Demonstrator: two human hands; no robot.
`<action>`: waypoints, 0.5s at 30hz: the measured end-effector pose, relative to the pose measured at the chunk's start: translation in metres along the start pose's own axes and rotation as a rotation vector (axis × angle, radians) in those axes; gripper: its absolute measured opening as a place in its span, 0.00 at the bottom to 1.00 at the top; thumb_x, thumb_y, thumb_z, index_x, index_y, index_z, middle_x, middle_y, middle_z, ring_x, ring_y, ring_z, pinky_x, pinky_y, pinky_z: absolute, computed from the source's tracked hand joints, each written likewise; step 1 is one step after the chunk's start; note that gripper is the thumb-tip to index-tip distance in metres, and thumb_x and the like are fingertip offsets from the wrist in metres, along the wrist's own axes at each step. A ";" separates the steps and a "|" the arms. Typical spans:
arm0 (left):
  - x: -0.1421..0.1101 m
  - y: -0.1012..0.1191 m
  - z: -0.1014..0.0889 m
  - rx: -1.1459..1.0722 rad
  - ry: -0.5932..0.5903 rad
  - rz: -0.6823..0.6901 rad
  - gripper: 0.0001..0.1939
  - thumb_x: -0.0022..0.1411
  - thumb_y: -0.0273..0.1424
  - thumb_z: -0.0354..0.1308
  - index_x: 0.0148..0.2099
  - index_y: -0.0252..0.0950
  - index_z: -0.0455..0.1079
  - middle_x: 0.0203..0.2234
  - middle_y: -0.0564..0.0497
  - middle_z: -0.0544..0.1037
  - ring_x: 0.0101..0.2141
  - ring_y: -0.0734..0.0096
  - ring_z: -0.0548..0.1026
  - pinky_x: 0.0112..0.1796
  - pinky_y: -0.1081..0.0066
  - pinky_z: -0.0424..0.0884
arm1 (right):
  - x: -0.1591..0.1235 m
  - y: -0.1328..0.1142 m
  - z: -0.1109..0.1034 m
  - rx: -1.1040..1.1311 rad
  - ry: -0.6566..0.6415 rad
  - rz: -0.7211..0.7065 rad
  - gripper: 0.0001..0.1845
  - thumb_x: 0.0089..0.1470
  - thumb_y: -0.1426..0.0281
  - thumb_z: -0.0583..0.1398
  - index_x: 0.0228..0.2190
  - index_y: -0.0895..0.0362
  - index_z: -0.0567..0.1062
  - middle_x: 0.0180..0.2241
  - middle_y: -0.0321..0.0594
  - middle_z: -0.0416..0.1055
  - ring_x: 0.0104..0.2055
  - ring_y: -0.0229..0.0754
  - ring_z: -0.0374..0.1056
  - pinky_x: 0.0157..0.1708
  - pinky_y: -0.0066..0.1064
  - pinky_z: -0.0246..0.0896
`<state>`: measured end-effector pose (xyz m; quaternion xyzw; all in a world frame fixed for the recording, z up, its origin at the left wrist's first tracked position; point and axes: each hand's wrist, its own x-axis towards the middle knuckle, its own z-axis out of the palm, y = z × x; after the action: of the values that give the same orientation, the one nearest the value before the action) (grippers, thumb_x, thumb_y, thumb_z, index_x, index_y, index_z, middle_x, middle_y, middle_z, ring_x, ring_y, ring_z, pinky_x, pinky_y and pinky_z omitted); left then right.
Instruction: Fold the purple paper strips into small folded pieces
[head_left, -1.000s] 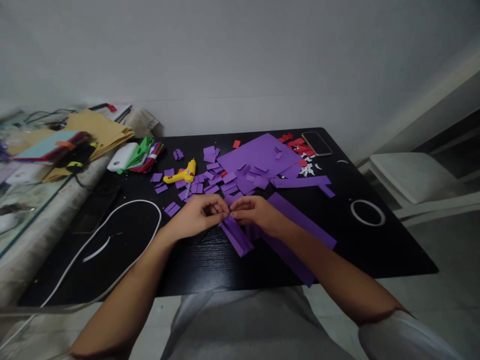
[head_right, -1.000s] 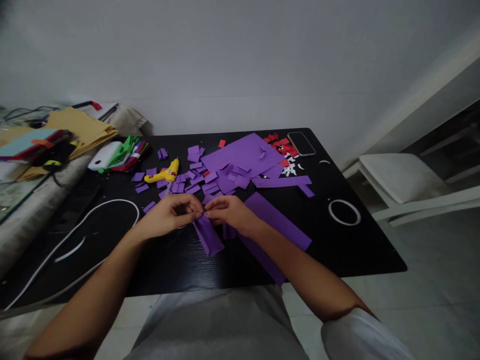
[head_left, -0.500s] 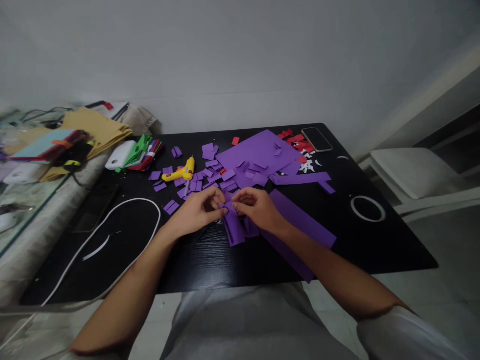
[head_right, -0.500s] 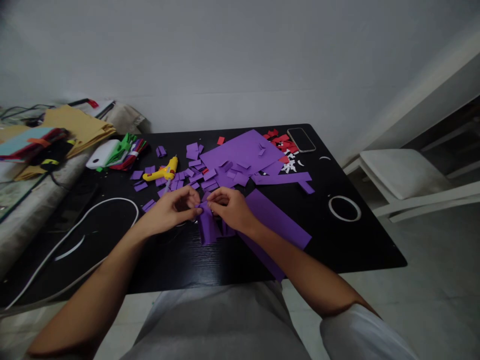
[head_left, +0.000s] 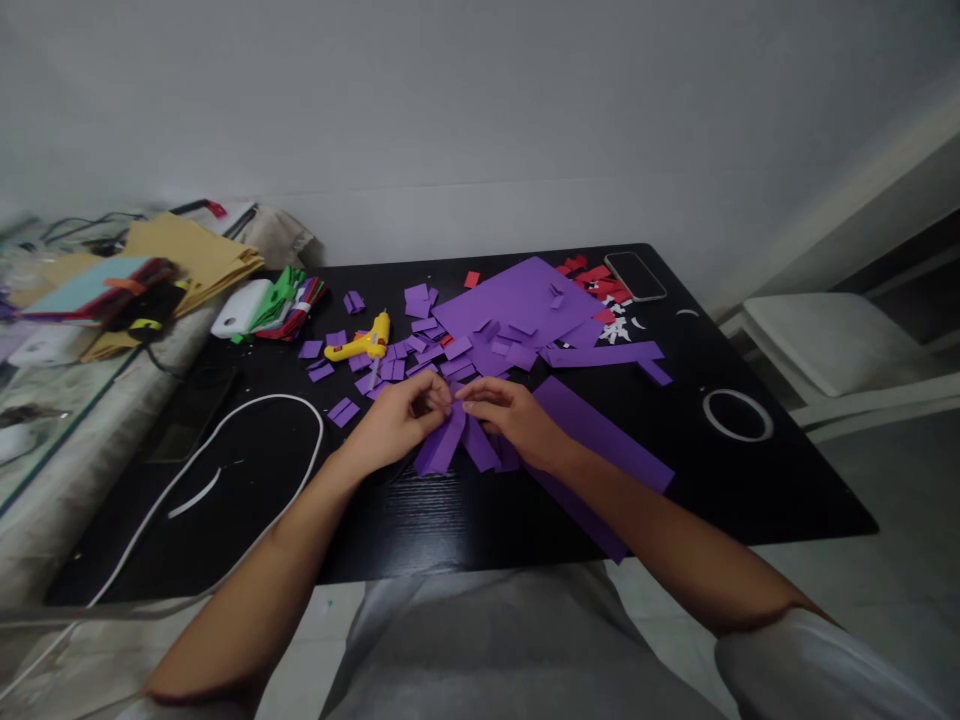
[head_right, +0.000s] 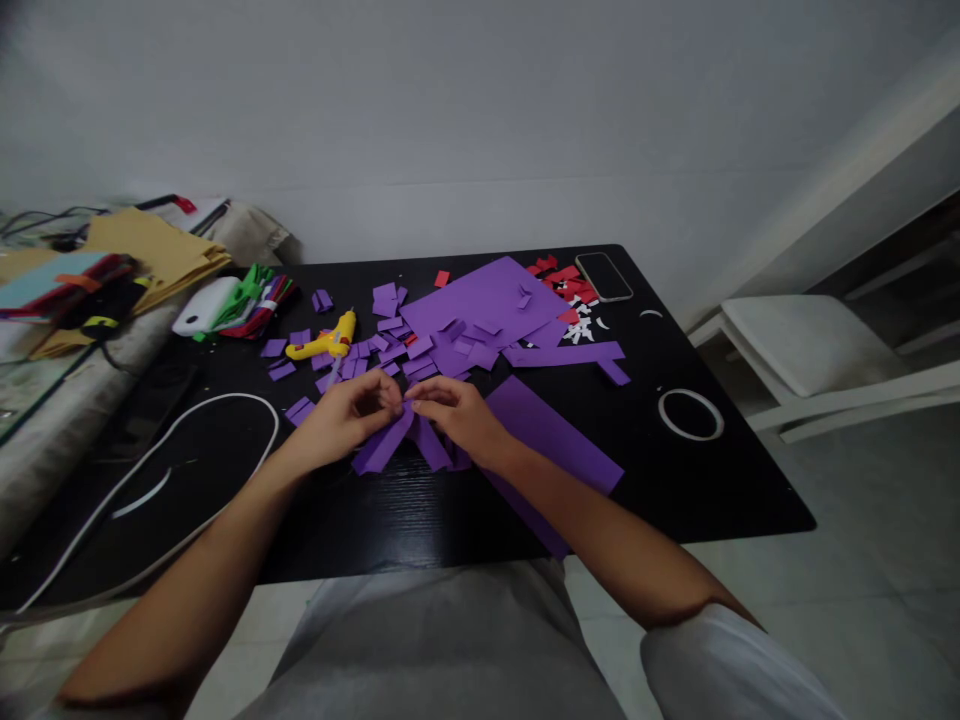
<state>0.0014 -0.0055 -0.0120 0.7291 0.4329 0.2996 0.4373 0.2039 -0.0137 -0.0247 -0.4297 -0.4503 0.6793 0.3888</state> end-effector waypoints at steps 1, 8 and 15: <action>0.000 0.000 0.000 -0.007 0.006 -0.006 0.04 0.61 0.29 0.61 0.39 0.36 0.69 0.31 0.53 0.75 0.32 0.72 0.73 0.36 0.73 0.68 | 0.000 -0.001 0.000 0.032 -0.003 0.038 0.11 0.46 0.66 0.68 0.35 0.54 0.80 0.34 0.34 0.76 0.33 0.36 0.69 0.33 0.27 0.63; -0.001 0.004 -0.002 -0.053 -0.068 -0.064 0.04 0.60 0.29 0.61 0.38 0.36 0.71 0.29 0.53 0.76 0.30 0.73 0.74 0.32 0.74 0.68 | 0.001 -0.002 -0.001 0.164 -0.007 0.114 0.11 0.45 0.68 0.69 0.34 0.55 0.81 0.34 0.35 0.76 0.35 0.37 0.71 0.36 0.28 0.67; -0.002 0.003 -0.003 -0.018 -0.080 -0.030 0.04 0.62 0.29 0.60 0.39 0.35 0.75 0.32 0.50 0.79 0.33 0.71 0.77 0.35 0.72 0.71 | 0.004 0.005 -0.001 0.251 -0.027 0.169 0.12 0.44 0.66 0.72 0.31 0.57 0.79 0.32 0.36 0.77 0.33 0.36 0.72 0.37 0.28 0.68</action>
<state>-0.0012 -0.0067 -0.0082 0.7299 0.4230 0.2677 0.4654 0.2031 -0.0114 -0.0301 -0.4050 -0.3292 0.7661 0.3750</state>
